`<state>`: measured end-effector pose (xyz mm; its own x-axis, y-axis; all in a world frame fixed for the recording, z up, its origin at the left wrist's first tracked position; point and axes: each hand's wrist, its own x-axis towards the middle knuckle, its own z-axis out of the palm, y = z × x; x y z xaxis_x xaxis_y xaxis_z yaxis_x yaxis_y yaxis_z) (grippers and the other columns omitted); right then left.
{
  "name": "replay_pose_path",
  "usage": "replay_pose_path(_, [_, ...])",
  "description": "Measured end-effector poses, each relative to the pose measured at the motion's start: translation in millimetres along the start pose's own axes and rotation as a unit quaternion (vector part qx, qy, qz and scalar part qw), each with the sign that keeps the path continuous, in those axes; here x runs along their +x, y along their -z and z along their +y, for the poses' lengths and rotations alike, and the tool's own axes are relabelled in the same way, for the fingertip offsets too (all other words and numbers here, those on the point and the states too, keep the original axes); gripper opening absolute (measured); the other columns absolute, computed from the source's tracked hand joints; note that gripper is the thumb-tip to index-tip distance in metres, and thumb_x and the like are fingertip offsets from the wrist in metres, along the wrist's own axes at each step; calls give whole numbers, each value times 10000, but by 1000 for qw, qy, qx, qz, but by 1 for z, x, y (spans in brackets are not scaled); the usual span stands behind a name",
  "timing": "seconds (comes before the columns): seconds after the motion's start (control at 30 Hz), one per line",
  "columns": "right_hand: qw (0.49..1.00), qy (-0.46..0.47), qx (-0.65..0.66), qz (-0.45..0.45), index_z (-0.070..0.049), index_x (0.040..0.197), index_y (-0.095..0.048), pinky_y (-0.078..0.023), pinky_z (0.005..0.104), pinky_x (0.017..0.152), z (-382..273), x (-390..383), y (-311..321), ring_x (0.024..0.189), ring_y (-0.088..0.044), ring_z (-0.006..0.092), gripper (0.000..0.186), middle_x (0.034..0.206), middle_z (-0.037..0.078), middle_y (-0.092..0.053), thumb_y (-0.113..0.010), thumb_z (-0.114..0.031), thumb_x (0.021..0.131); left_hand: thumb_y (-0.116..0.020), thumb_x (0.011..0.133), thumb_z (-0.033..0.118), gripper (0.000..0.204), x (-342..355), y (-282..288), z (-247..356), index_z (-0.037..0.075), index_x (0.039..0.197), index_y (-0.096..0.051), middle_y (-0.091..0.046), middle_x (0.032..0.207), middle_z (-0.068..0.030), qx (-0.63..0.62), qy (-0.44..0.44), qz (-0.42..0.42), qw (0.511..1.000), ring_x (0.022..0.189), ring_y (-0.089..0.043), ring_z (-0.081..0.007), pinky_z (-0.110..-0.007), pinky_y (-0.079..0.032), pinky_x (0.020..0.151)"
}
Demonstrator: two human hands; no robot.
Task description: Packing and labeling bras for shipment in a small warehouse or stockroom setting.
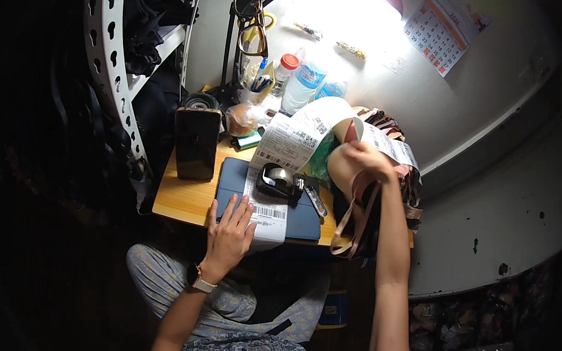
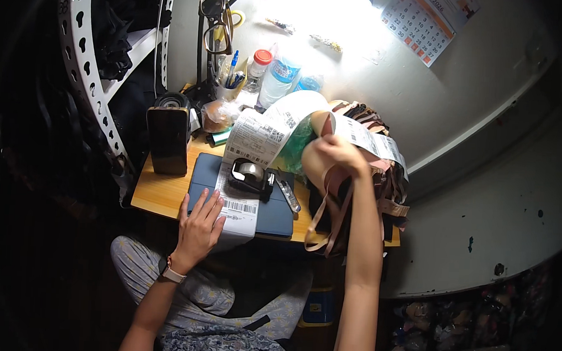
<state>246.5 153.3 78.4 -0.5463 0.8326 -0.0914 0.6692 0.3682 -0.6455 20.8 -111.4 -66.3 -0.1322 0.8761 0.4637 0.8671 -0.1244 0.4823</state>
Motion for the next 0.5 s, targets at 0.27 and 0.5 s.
replay_pose_path(0.27, [814, 217, 519, 144, 16, 1076, -550, -539, 305, 665, 13, -46, 67, 777, -624, 195, 394, 923, 136, -615, -500, -282, 823, -527, 873, 219, 373, 1, 6, 0, 22, 1189, -551, -501, 1289, -107, 31, -5, -9, 999, 1263, -391, -273, -494, -175, 1067])
replay_pose_path(0.5, [808, 241, 479, 246, 21, 1103, -535, -545, 339, 717, 0, -81, 89, 874, -615, 217, 370, 1007, 156, -602, -459, -266, 883, -530, 868, 212, 379, 0, 8, 3, 12, 1189, -545, -491, 1297, -111, 14, -3, -28, 1000, 1274, -370, -293, -509, -157, 1070])
